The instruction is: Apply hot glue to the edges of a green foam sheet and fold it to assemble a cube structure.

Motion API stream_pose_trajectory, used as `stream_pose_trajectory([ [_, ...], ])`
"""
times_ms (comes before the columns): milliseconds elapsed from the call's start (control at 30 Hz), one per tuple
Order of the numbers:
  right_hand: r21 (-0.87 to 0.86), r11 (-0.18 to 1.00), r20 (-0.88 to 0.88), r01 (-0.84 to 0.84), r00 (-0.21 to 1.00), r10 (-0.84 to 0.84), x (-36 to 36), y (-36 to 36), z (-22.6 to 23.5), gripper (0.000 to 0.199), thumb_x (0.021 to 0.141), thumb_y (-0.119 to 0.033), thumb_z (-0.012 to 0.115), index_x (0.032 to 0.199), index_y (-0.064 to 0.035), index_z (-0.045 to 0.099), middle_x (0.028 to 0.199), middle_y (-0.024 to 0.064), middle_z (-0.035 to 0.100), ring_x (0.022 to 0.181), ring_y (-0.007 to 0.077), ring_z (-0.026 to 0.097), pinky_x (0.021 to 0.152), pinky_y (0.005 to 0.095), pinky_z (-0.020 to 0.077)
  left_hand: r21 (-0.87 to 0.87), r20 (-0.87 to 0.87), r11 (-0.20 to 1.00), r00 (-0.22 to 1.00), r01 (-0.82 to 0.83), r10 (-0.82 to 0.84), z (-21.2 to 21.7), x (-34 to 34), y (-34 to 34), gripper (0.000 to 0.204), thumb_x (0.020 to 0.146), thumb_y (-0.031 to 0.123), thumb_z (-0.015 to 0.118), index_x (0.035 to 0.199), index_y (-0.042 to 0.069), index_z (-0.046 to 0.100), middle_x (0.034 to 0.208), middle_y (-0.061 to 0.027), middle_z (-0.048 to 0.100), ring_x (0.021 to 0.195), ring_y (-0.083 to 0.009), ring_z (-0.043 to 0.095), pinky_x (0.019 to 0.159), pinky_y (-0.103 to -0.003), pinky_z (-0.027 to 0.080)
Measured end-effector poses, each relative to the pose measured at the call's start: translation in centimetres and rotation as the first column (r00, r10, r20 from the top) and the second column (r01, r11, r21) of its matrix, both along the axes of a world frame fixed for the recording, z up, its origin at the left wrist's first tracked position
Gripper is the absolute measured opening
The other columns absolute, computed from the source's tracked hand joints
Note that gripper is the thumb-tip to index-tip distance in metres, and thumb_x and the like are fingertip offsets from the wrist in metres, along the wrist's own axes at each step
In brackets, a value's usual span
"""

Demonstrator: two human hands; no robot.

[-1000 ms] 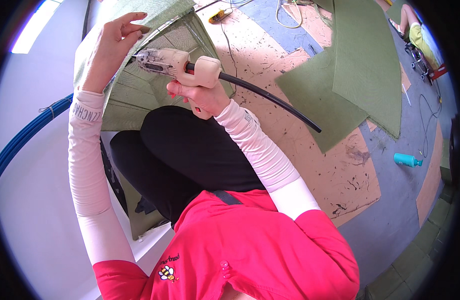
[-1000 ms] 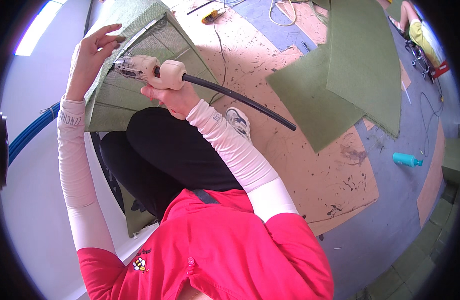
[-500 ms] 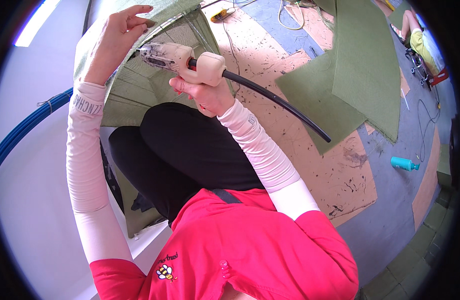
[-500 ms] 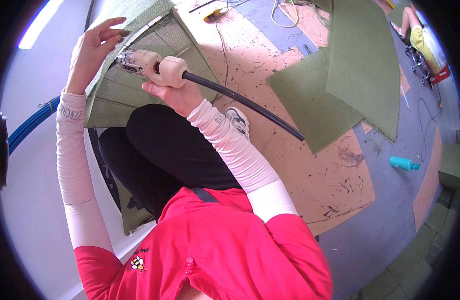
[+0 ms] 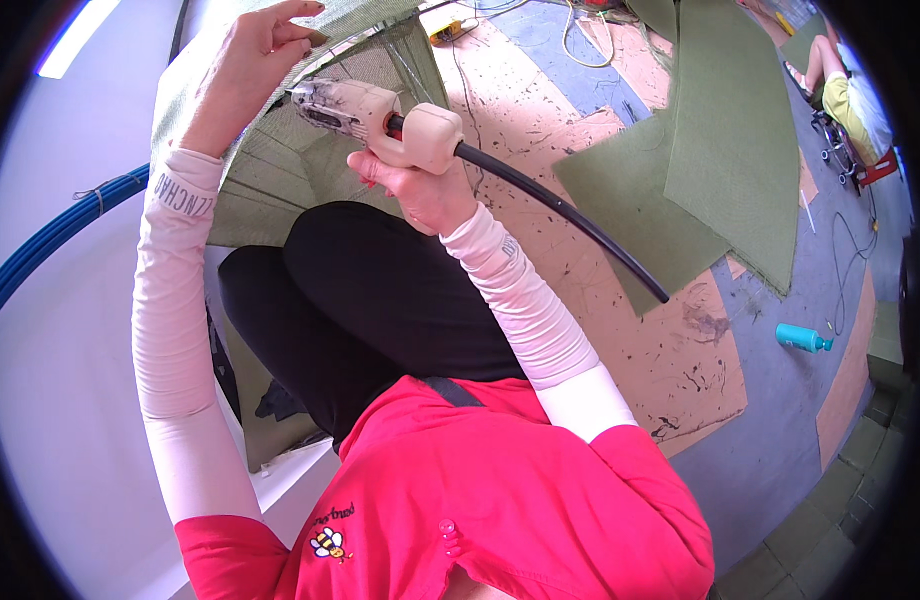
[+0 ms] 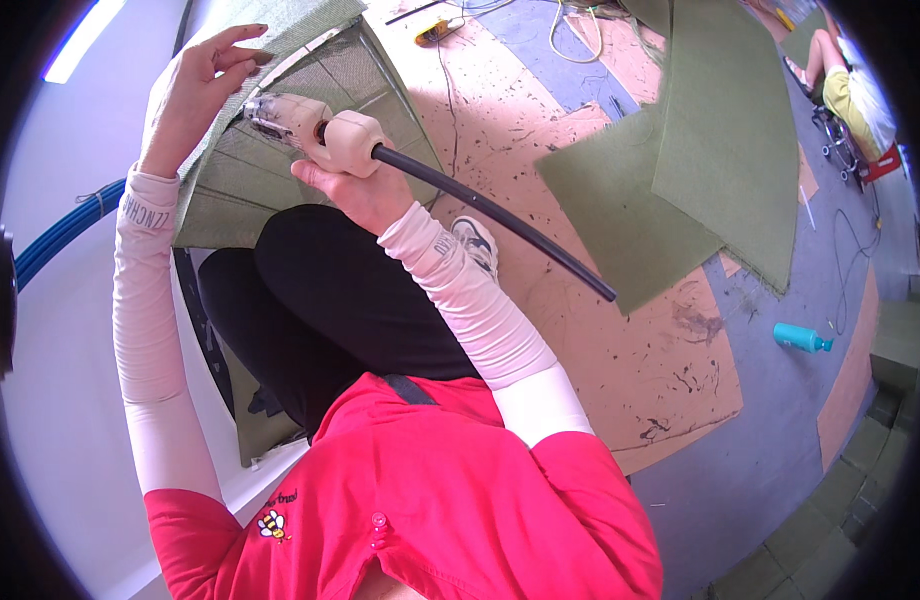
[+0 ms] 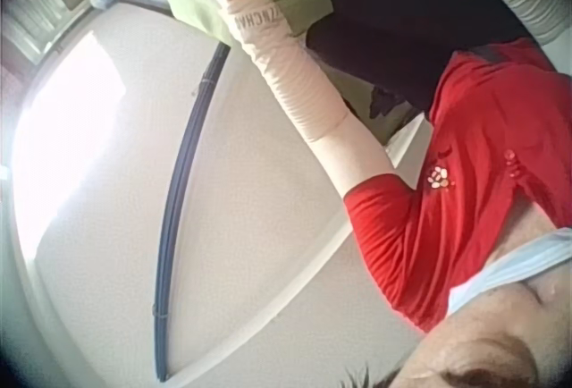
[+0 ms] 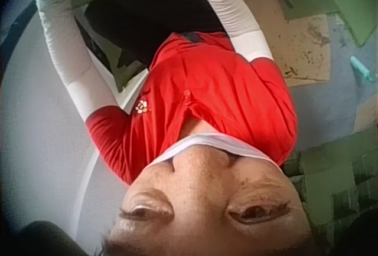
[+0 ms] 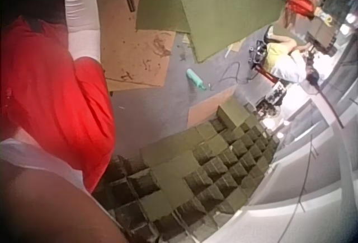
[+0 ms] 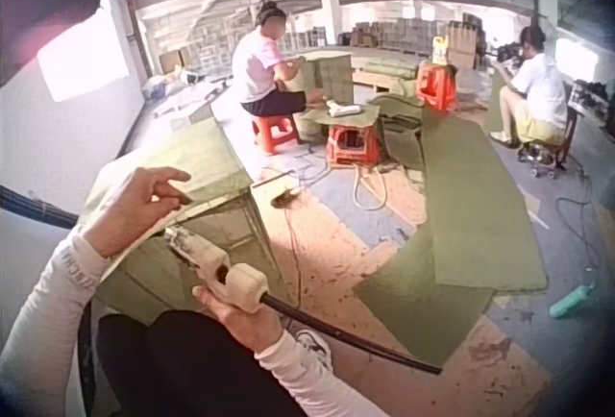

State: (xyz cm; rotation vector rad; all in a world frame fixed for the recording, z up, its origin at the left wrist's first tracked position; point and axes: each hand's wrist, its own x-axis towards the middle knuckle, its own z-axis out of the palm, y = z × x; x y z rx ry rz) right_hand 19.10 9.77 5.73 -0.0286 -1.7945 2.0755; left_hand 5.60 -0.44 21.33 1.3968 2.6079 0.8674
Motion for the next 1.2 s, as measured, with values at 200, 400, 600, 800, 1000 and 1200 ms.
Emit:
stream_pose_trajectory([
  [200,0.045,0.998,-0.018,0.035,0.999,-0.034,-0.4,-0.6,-0.2,0.032,0.074,-0.029,0.074,0.092,-0.0043,0.063,0.086,0.0098,0.062,0.077,0.0263,0.06,0.072,0.0342,0.0487,0.021,0.028,1.0,1.0,0.006,-0.007,0.0,-0.1,0.2,0.036,0.086,0.004,0.052,0.122,0.002,0.053,0.097,-0.0106,0.067,0.088,-0.0102,0.06,0.08,-0.023,0.046],
  [400,0.072,0.997,-0.009,0.035,0.999,-0.035,0.1,-0.6,0.3,0.032,0.075,-0.031,0.073,0.093,-0.0056,0.064,0.088,0.0087,0.062,0.08,0.0253,0.06,0.074,0.0331,0.0481,0.019,0.016,1.0,1.0,0.001,-0.001,0.0,0.1,0.3,0.036,0.086,0.004,0.052,0.122,0.001,0.053,0.099,-0.0103,0.067,0.088,-0.0097,0.059,0.079,-0.023,0.046],
  [600,0.127,0.99,-0.001,0.061,0.998,-0.061,0.0,-0.7,-0.4,0.031,0.076,-0.033,0.072,0.091,-0.0066,0.064,0.088,0.0083,0.063,0.081,0.0238,0.06,0.074,0.0326,0.0473,0.027,-0.011,0.999,0.999,0.038,-0.037,-0.4,-0.5,0.1,0.037,0.085,0.003,0.052,0.122,0.001,0.053,0.098,-0.0099,0.067,0.085,-0.009,0.058,0.075,-0.022,0.046],
  [800,0.106,0.991,0.0,0.08,0.997,-0.081,0.3,-0.8,-0.2,0.031,0.076,-0.032,0.071,0.092,-0.0072,0.064,0.087,0.0082,0.063,0.08,0.0251,0.059,0.073,0.0349,0.0467,0.024,-0.007,0.999,0.999,0.034,-0.034,-0.6,-0.6,-0.1,0.038,0.085,0.003,0.052,0.122,0.002,0.053,0.097,-0.0099,0.067,0.084,-0.0085,0.058,0.075,-0.023,0.046],
  [1000,0.246,0.961,-0.018,0.128,0.992,-0.127,0.2,-1.2,0.0,0.028,0.076,-0.029,0.071,0.092,-0.0072,0.064,0.085,0.008,0.064,0.078,0.0255,0.06,0.07,0.034,0.0472,0.043,-0.029,0.998,0.999,0.035,-0.034,-0.6,-0.6,0.0,0.038,0.085,0.003,0.052,0.123,0.002,0.053,0.095,-0.0091,0.067,0.081,-0.0079,0.057,0.073,-0.022,0.045],
  [1200,0.134,0.981,-0.052,0.143,0.989,-0.137,0.3,-0.9,-0.5,0.028,0.077,-0.03,0.071,0.092,-0.0068,0.064,0.087,0.0067,0.064,0.079,0.0254,0.06,0.07,0.0334,0.0473,0.036,-0.047,0.999,0.998,0.034,-0.033,-0.5,0.1,0.2,0.037,0.085,0.005,0.053,0.122,0.001,0.053,0.094,-0.0086,0.067,0.078,-0.0067,0.055,0.071,-0.021,0.045],
])
